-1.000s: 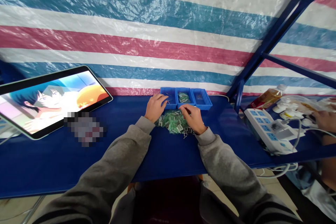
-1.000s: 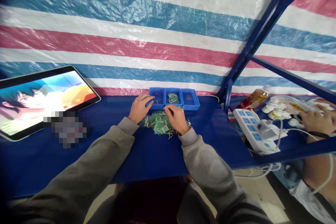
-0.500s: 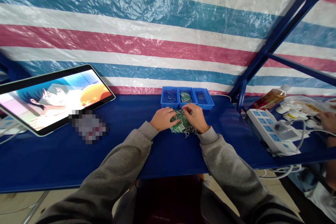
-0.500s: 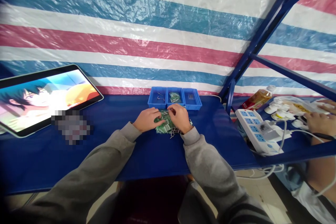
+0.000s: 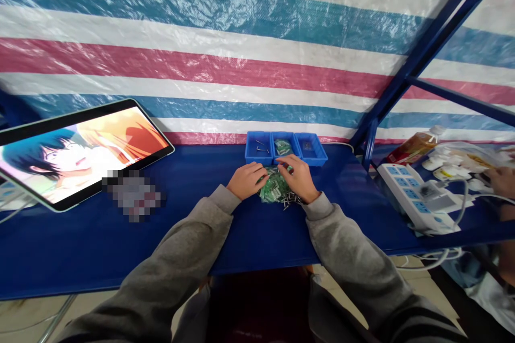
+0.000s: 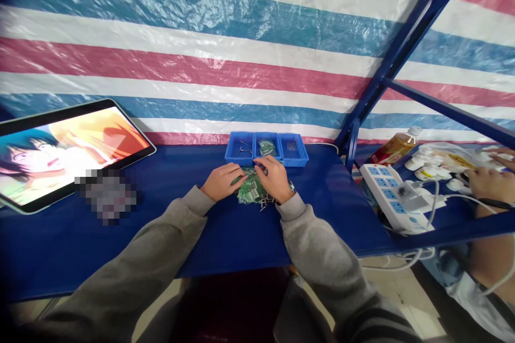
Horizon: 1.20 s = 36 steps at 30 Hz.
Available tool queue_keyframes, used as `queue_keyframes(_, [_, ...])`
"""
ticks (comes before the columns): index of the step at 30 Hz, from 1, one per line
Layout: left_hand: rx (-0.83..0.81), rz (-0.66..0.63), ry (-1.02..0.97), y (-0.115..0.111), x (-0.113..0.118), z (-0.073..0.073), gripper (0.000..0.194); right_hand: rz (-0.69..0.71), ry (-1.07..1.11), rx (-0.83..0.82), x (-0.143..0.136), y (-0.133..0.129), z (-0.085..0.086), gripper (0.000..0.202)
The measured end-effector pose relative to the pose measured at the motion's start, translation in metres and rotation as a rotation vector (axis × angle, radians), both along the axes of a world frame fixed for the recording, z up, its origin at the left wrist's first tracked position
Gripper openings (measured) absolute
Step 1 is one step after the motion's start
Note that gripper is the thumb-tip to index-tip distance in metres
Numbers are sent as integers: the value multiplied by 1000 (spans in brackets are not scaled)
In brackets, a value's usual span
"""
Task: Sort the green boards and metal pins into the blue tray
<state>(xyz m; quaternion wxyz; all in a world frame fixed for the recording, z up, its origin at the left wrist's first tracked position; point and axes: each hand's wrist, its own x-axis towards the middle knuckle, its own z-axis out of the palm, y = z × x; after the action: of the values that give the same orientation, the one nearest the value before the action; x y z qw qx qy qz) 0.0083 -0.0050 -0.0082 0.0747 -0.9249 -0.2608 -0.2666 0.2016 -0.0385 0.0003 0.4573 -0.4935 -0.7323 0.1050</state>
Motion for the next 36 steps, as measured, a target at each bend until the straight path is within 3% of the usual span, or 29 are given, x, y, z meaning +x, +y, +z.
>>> queue_keyframes(13, [-131,-51,-330,0,-6,7,24,87,4,16,-3,-2,2,15])
queue_keyframes(18, [-354,-16,-572,-6,0,8,23,58,39,1,-5,-2,2,21])
queue_keyframes(24, [-811,11,-987,-10,14,4,30,43,125,-51,-7,-2,1,28])
queue_keyframes(28, [-1088,-29,-1104,-5,17,-4,36,80,178,-77,-9,-3,2,29])
queue_keyframes(31, [-1147,-44,-1133,-2,17,-8,37,83,195,-89,-11,-3,1,30])
queue_keyframes(36, [-1080,-24,-1130,-6,18,-2,31,95,167,-106,-13,-2,-1,32])
